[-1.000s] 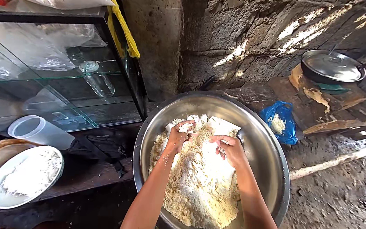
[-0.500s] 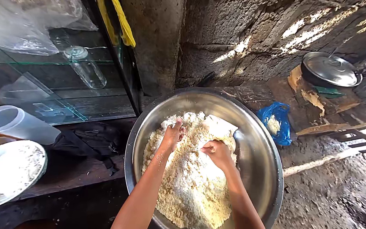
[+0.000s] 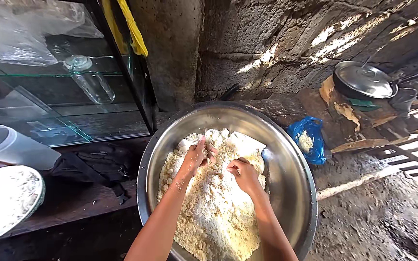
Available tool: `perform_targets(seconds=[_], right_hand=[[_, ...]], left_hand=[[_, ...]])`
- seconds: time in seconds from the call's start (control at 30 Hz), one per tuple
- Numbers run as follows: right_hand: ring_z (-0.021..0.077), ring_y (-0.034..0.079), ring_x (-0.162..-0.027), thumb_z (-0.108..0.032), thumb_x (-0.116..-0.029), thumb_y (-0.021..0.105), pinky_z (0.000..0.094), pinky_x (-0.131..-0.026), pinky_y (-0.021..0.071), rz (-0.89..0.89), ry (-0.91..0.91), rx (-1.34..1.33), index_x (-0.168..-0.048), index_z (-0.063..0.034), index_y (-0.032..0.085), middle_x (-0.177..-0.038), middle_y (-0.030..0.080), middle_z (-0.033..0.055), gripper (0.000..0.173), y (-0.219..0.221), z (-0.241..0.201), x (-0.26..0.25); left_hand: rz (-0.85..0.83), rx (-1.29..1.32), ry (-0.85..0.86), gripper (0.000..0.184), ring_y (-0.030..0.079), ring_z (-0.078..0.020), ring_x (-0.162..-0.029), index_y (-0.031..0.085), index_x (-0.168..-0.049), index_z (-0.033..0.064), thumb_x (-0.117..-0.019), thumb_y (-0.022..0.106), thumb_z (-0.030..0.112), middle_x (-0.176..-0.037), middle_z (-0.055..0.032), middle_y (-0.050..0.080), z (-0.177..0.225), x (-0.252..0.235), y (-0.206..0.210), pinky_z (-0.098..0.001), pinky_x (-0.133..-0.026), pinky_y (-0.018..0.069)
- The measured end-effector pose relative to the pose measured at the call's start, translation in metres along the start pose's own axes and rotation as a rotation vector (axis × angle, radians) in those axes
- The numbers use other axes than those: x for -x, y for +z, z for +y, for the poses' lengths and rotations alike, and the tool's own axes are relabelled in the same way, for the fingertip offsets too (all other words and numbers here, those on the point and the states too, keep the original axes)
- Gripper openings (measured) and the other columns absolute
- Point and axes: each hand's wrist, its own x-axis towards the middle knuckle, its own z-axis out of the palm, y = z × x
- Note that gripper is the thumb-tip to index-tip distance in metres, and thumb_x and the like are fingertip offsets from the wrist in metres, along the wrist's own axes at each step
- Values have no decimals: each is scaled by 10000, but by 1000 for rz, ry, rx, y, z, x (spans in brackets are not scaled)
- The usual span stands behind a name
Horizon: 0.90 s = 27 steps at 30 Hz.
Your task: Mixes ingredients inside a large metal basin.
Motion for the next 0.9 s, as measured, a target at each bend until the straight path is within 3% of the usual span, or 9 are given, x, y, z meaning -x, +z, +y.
perform_targets(seconds=[0.13,0.2,0.33,0.43,0.5,0.6,0.7,0.77,0.9], right_hand=[[308,592,-1158,-141,-932,675,547,-1046,398,-7,5,128,-1037,-136,786,-1151,675,114,153,9,-9,0],[310,606,-1144,-128,-961,634,534,-1048,413,42,14,88,-1042,-93,771,-1135,686,118,163,8,-8,0],[251,690,-1011,-135,-1044,524,441,-939,541,105,48,-88,-1189,-13,654,-1077,707,137,230,-2,-5,1],[201,699,-904,-128,-1014,573,390,-864,565,130,-7,-121,-1155,-41,683,-1001,720,99,198,0,-3,0],[219,693,-947,-98,-983,608,394,-902,556,96,-49,-69,-1147,-58,738,-1042,725,112,213,5,-4,-1],[279,664,-1063,-50,-958,626,419,-993,514,39,-107,41,-1130,-74,780,-1074,722,136,233,16,-9,-2],[306,641,-1077,-56,-966,616,419,-1000,499,56,-141,74,-1016,-41,786,-1015,698,152,178,20,-11,-4],[273,648,-1024,-89,-977,625,400,-963,516,91,-106,-20,-1020,-23,762,-1014,691,145,158,13,-9,-3],[146,663,-877,-192,-980,663,320,-846,542,100,-51,-169,-1041,-65,765,-986,713,82,173,-10,2,0]], left_hand=[[-33,-73,41,351,680,-192,-1034,559,-1397,16,-1102,379,78,-1329,-144,629,-4,-1,-3,-343,-866,560],[7,26,98,345,718,-191,-963,555,-1367,-22,-1052,416,-46,-1309,-157,646,-4,-2,-2,-332,-836,598],[44,170,121,324,692,-148,-664,542,-1387,15,-1097,409,67,-967,-139,744,2,-1,-7,-262,-616,567],[84,198,102,317,554,-96,-470,622,-1209,-20,-1114,409,195,-670,-89,648,2,-2,-8,-209,-462,462],[100,166,119,420,555,-101,-448,664,-1058,-36,-1118,395,281,-572,-51,587,2,-2,-7,-221,-467,496],[123,18,149,615,686,-149,-741,728,-1072,8,-1127,265,409,-804,-63,730,0,-2,-7,-325,-713,552],[126,-169,183,466,635,-216,-1190,700,-1201,20,-1125,358,327,-1218,-101,722,-6,-6,-11,-453,-1039,452],[137,-313,248,320,613,-230,-1259,664,-1291,28,-1097,472,195,-1315,-127,672,-11,-10,-16,-447,-1107,450],[171,-346,306,270,669,-218,-1125,690,-1238,44,-1080,520,183,-1204,-123,711,-5,-9,-18,-441,-1024,500]])
